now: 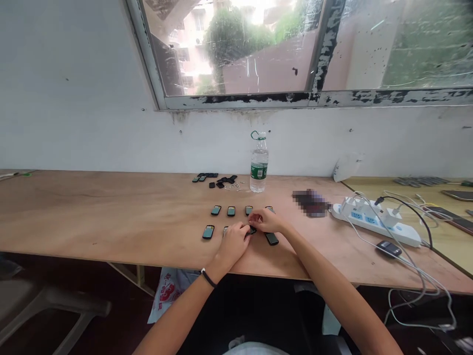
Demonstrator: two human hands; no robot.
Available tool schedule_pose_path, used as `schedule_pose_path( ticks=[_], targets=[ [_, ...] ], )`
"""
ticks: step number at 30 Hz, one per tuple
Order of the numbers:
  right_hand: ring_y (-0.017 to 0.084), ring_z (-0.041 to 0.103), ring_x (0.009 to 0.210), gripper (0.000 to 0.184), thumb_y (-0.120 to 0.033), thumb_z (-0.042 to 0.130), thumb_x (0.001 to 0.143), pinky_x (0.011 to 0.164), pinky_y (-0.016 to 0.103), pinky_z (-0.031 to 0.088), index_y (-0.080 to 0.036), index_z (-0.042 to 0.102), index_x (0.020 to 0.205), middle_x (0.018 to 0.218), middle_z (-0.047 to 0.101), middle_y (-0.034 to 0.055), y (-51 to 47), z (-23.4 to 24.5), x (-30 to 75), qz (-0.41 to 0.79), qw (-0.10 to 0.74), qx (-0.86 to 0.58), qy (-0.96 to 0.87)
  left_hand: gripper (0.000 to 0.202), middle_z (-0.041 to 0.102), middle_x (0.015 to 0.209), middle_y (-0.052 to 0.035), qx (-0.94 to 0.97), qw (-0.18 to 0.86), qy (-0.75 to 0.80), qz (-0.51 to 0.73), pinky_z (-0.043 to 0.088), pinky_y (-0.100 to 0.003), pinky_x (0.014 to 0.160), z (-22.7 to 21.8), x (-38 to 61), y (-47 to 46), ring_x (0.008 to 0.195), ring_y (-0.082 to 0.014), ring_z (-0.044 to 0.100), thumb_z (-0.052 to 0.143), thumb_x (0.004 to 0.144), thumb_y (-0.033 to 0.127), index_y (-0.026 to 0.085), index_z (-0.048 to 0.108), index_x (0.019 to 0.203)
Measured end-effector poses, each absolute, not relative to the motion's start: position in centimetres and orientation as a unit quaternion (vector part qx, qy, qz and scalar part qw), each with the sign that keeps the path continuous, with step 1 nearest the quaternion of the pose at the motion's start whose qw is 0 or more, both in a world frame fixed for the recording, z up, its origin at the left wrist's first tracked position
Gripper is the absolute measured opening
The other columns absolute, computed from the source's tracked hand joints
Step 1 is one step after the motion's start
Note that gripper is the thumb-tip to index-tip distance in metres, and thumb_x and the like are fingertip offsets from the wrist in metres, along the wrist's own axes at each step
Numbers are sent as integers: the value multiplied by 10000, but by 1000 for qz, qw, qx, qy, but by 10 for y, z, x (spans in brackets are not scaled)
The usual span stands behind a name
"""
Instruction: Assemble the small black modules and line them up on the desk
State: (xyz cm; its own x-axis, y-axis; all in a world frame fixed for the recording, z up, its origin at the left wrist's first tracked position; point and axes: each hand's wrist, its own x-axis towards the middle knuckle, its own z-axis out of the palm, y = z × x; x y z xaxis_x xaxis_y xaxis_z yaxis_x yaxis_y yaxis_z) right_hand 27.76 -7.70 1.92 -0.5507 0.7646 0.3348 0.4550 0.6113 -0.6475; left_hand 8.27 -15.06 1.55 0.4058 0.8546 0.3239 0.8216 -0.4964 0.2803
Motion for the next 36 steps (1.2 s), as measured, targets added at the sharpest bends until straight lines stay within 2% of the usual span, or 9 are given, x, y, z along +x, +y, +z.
schedule_pose_path(
  ticks=[4,7,13,19,22,26,28,32,36],
  targets=[
    [141,550,644,36,-193,652,805,573,232,393,-170,680,803,734,657,30,-80,20,274,259,286,-378,-841,78,681,1003,-49,834,52,502,226,495,-338,837,14,81,-147,927,-212,647,653,947,203,211,723,913],
    [147,554,649,77,-238,661,817,576,237,390,-172,674,779,725,655,33,-78,17,275,268,270,-389,-839,97,686,999,-52,830,64,506,228,500,-341,845,13,82,-146,935,-214,651,648,944,183,203,728,891],
    [133,454,597,364,-395,604,907,575,258,355,-178,560,618,610,554,9,-72,14,282,242,258,-374,-857,105,692,974,-49,826,70,506,238,509,-341,855,13,82,-146,949,-216,657,660,937,180,199,731,861],
    [145,484,626,491,-503,554,977,595,266,376,-167,622,625,654,599,36,-70,18,289,266,221,-333,-877,124,698,983,-47,833,69,491,246,514,-332,861,11,80,-146,964,-203,658,649,952,190,209,751,885],
    [152,524,650,436,-463,559,993,605,266,398,-158,712,721,731,669,53,-69,18,293,277,209,-320,-881,120,703,969,-43,834,70,490,244,507,-333,856,12,79,-145,936,-198,660,664,946,197,214,758,873],
    [175,623,788,247,-257,576,933,687,261,465,-160,793,998,950,755,79,-63,18,302,282,243,-345,-862,85,706,956,-39,825,69,507,238,498,-335,830,17,76,-148,894,-204,664,716,926,248,207,753,861],
    [175,642,803,258,-185,570,875,697,258,483,-151,796,997,975,757,85,-59,17,312,300,250,-344,-854,94,707,957,-34,823,77,511,235,491,-328,800,20,75,-151,875,-205,666,740,916,288,207,742,868],
    [175,651,771,258,-178,607,831,661,256,493,-135,804,991,952,760,99,-58,15,337,343,219,-326,-853,143,697,944,-18,822,91,512,234,466,-310,734,27,76,-155,810,-187,654,769,895,302,201,698,824],
    [176,648,804,309,-206,644,837,679,262,483,-143,803,1094,1068,764,110,-68,13,359,346,195,-320,-860,156,682,927,-13,816,93,522,229,440,-306,680,31,80,-156,775,-178,633,778,889,285,204,672,807]
  ],
)
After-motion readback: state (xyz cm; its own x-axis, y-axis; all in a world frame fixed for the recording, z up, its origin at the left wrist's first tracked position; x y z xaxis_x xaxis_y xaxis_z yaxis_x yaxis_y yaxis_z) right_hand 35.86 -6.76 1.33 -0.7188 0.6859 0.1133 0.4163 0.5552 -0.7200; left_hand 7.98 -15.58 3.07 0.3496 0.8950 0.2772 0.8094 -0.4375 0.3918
